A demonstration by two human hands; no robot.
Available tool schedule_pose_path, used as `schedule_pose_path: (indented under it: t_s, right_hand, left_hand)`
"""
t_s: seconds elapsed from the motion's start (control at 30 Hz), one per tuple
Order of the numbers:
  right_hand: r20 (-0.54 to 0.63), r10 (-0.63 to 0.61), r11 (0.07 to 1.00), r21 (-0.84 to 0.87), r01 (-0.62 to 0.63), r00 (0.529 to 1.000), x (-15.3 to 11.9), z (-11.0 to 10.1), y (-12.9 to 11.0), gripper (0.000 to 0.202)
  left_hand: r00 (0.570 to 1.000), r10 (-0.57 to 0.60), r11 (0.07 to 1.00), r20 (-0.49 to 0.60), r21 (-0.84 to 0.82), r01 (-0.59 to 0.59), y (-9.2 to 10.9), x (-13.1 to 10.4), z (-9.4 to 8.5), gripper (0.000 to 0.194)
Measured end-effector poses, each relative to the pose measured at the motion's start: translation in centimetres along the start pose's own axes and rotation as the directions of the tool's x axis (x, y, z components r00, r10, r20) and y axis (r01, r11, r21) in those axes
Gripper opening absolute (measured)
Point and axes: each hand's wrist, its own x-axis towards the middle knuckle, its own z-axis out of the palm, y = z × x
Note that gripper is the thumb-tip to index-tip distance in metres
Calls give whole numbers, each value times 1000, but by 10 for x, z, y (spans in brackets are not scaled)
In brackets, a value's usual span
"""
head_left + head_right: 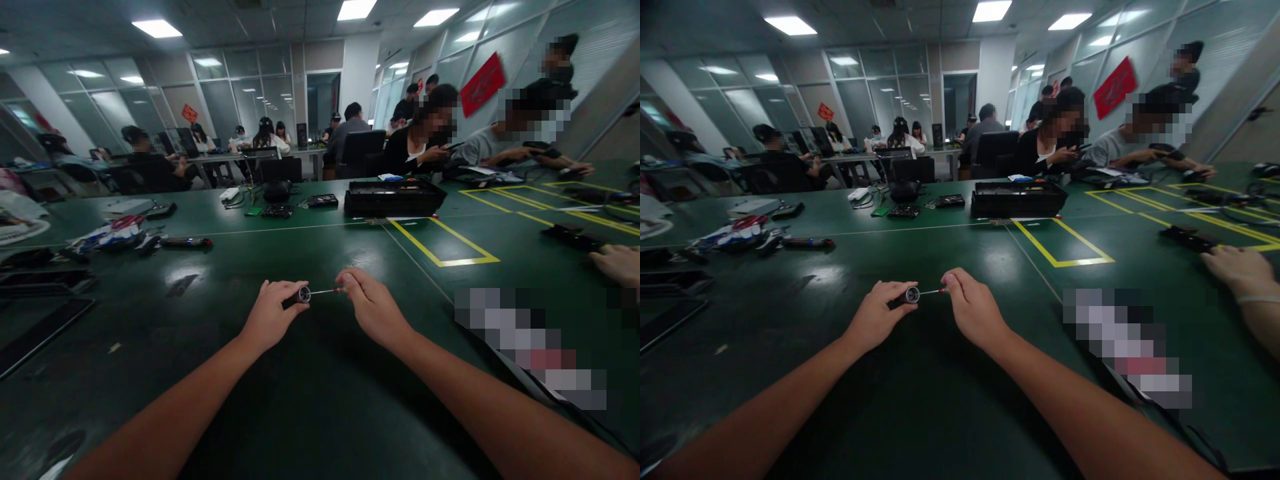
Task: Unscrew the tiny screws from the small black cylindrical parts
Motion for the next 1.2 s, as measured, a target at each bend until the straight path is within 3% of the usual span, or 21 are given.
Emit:
schedule_pose_path:
  t_s: [0.13,0.27,0.33,0.4,0.47,0.53,0.67,0.93,1.2]
  right_hand:
    - [-41,48,983,179,-40,998,1,5,5,21]
    - [-89,125,910,406,-79,988,7,12,11,20]
    - [-69,246,827,535,-172,967,12,12,14,26]
    - [2,388,687,666,-291,922,16,11,19,28]
    - [-6,470,614,720,-322,882,19,10,24,27]
    - [-57,474,624,726,-290,879,19,11,27,26]
    - [-131,371,727,657,-200,919,18,15,28,28]
    - [-148,181,907,407,-107,972,13,13,18,30]
    - [-146,107,922,385,-43,983,9,9,9,26]
  left_hand:
    - [1000,1,1000,9,16,-1,0,0,0,38]
    - [1000,10,1000,7,27,-11,2,-1,-1,39]
    - [999,46,999,13,24,-46,3,-1,-1,41]
    - [997,75,997,15,22,-75,3,-2,0,42]
    - [997,71,997,18,18,-71,2,-2,0,43]
    - [998,51,999,34,7,-51,0,-1,0,43]
    - [997,58,998,42,8,-59,-1,-1,1,43]
    - [997,69,998,24,2,-69,0,-2,2,43]
    - [998,54,998,-15,-7,-54,0,-2,2,43]
